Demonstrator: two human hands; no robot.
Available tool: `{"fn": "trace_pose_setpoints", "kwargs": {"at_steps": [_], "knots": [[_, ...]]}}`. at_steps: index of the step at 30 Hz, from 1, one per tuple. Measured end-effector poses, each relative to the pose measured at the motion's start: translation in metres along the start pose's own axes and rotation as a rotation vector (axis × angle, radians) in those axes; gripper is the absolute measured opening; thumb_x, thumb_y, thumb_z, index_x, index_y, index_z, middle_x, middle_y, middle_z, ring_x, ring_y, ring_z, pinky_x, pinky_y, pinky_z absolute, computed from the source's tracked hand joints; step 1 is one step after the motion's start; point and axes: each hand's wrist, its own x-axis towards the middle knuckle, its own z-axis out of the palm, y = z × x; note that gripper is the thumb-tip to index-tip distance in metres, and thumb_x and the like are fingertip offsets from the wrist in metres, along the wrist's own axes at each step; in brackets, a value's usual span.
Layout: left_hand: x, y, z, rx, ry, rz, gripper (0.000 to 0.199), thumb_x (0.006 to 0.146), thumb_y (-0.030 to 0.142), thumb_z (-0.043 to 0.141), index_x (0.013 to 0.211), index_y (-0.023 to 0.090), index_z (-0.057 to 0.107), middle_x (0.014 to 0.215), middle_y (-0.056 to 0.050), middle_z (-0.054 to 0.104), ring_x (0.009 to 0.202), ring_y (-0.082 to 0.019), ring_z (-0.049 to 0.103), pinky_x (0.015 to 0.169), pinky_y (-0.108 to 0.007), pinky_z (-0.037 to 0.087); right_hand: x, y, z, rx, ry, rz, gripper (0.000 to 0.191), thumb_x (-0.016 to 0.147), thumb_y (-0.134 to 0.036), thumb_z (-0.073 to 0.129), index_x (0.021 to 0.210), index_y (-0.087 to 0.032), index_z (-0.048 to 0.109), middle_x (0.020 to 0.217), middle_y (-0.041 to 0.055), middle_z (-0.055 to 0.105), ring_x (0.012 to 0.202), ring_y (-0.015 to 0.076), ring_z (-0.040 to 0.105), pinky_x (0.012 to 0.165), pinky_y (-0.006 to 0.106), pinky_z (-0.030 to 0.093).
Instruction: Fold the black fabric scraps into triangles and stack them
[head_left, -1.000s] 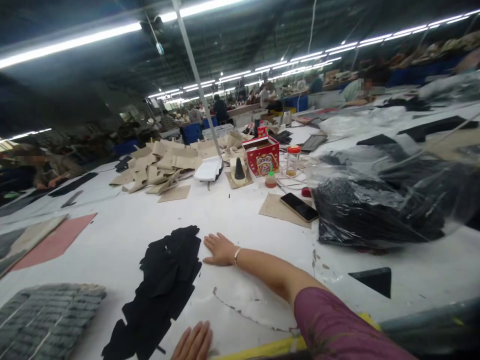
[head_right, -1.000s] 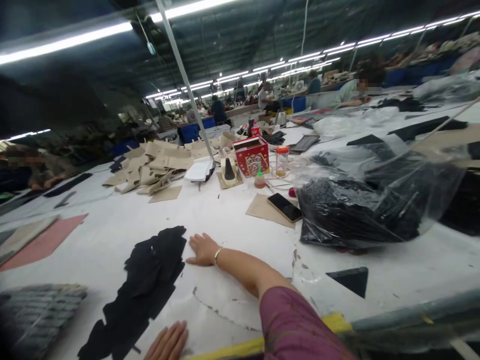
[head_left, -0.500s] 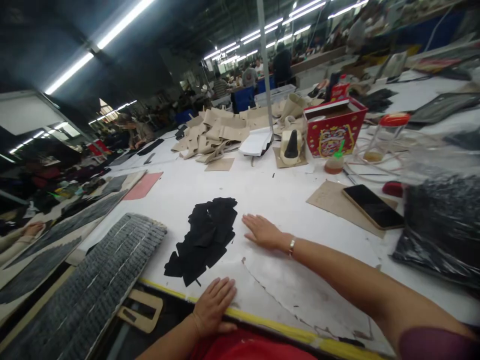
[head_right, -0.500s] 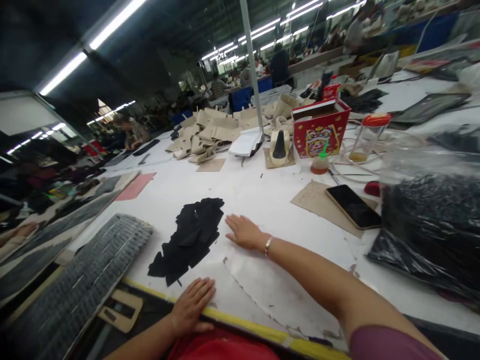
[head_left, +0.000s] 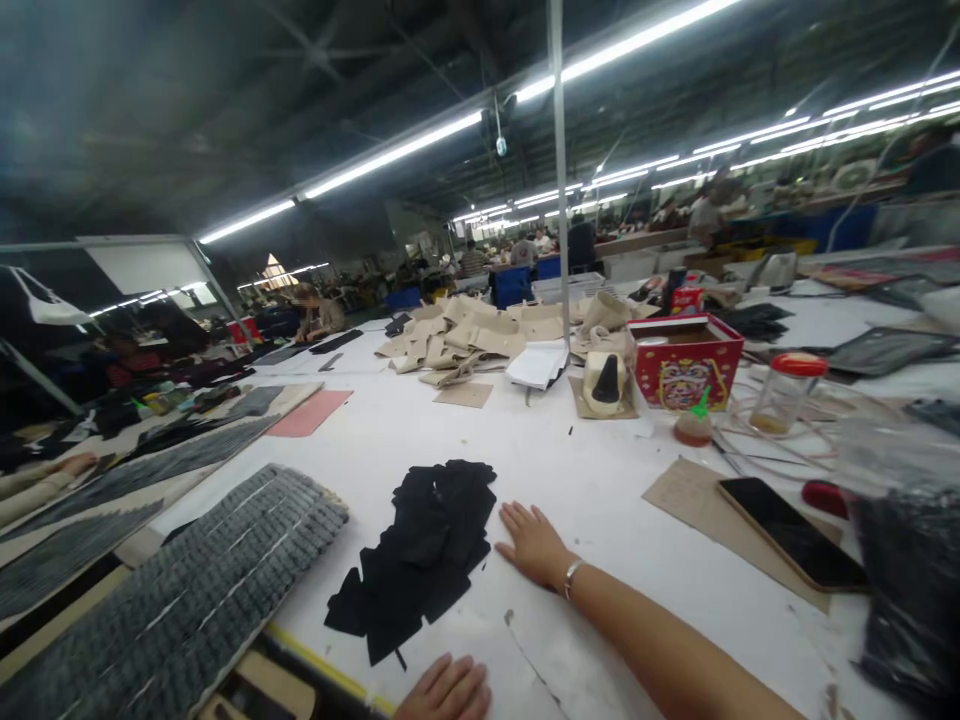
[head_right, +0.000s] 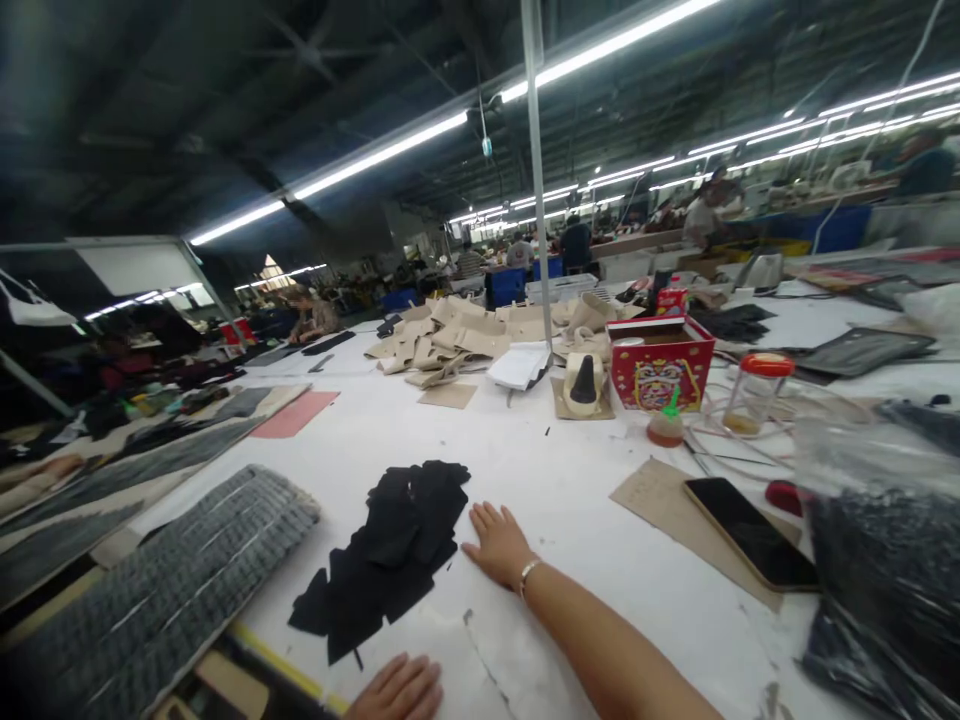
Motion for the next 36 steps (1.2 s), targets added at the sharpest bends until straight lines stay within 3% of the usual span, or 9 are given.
{"fn": "trace_pose_setpoints", "kwargs": {"at_steps": [7,12,16,20,24,28,30,32,36], "knots": [[0.013,-0.005,-0.046,-0.224,-0.321,-0.052,0.077,0.077,0.072,0.037,0.126,0.015,0.049,0.130,-0.010,0.049,0.121,-0.025,0.044,0.102,-0.040,0.034,-0.017,-0.046,0.010,0.034,0.002,0.077,0.075,0.087,-0.059,0.022,0.142,-0.007,0.024,0.148,0.0144,0.017,0.137,0.0287,0.009,0.109,0.048,0.007],[0.005,-0.002,-0.047,-0.335,-0.372,-0.165,0.085,0.075,0.073,0.040,0.130,0.009,0.042,0.132,-0.016,0.046,0.124,-0.027,0.040,0.104,-0.042,0.030,-0.132,-0.098,0.030,0.069,-0.075,-0.139,0.073,0.085,-0.058,0.035,0.142,-0.013,0.026,0.148,0.0091,0.020,0.137,0.0245,0.013,0.111,0.042,0.006],[-0.004,0.002,-0.052,-0.388,-0.301,-0.303,0.086,0.077,0.070,0.040,0.133,0.005,0.035,0.134,-0.019,0.043,0.125,-0.026,0.038,0.104,-0.042,0.033,-0.214,-0.110,0.025,0.233,-0.182,-0.543,0.050,0.094,-0.040,0.023,0.141,-0.023,0.027,0.143,0.0043,0.033,0.132,0.0174,0.029,0.110,0.038,0.021],[-0.007,0.008,-0.058,-0.476,-0.251,-0.317,0.074,0.081,0.064,0.042,0.130,0.009,0.042,0.129,-0.017,0.049,0.123,-0.027,0.042,0.102,-0.047,0.036,-0.175,-0.051,-0.024,0.193,0.127,-0.081,0.059,0.092,-0.045,0.027,0.141,-0.014,0.026,0.146,0.0104,0.027,0.132,0.0213,0.028,0.109,0.038,0.025],[-0.002,0.013,-0.066,-0.591,-0.162,-0.446,0.036,0.089,0.041,0.044,0.110,0.016,0.058,0.117,-0.012,0.059,0.114,-0.023,0.051,0.099,-0.045,0.041,-0.096,0.010,-0.057,0.037,0.128,0.319,0.070,0.090,-0.047,0.025,0.136,0.005,0.027,0.143,0.0270,0.021,0.135,0.0342,0.016,0.108,0.054,0.015],[-0.008,0.019,-0.082,-0.703,-0.099,-0.701,0.021,0.090,0.021,0.043,0.097,0.018,0.062,0.096,-0.006,0.066,0.096,-0.016,0.060,0.089,-0.034,0.049,-0.118,-0.036,-0.016,0.080,0.018,0.176,0.071,0.082,-0.054,0.041,0.135,-0.008,0.037,0.142,0.0187,0.030,0.133,0.0323,0.022,0.108,0.052,0.016],[-0.018,0.022,-0.093,-0.727,-0.064,-0.837,0.017,0.089,0.020,0.046,0.096,0.019,0.062,0.087,-0.004,0.066,0.083,-0.014,0.062,0.077,-0.028,0.053,-0.153,-0.081,0.007,0.219,-0.101,-0.291,0.059,0.083,-0.050,0.044,0.132,-0.017,0.044,0.140,0.0100,0.037,0.131,0.0262,0.029,0.109,0.044,0.021],[-0.030,0.022,-0.101,-0.716,-0.038,-0.914,0.016,0.087,0.019,0.049,0.097,0.019,0.062,0.082,-0.003,0.065,0.074,-0.013,0.062,0.068,-0.024,0.053,-0.169,-0.110,0.014,0.274,-0.193,-0.499,0.036,0.087,-0.046,0.039,0.119,-0.037,0.054,0.126,-0.0083,0.054,0.117,0.0118,0.048,0.101,0.025,0.037],[-0.044,0.018,-0.106,-0.725,-0.031,-0.870,0.020,0.086,0.016,0.050,0.103,0.019,0.059,0.079,-0.002,0.064,0.070,-0.012,0.061,0.064,-0.021,0.052,-0.100,-0.081,-0.016,0.121,-0.008,-0.027,0.050,0.094,-0.036,0.016,0.132,-0.017,0.043,0.132,0.0053,0.049,0.119,0.0131,0.046,0.102,0.027,0.035]]}}
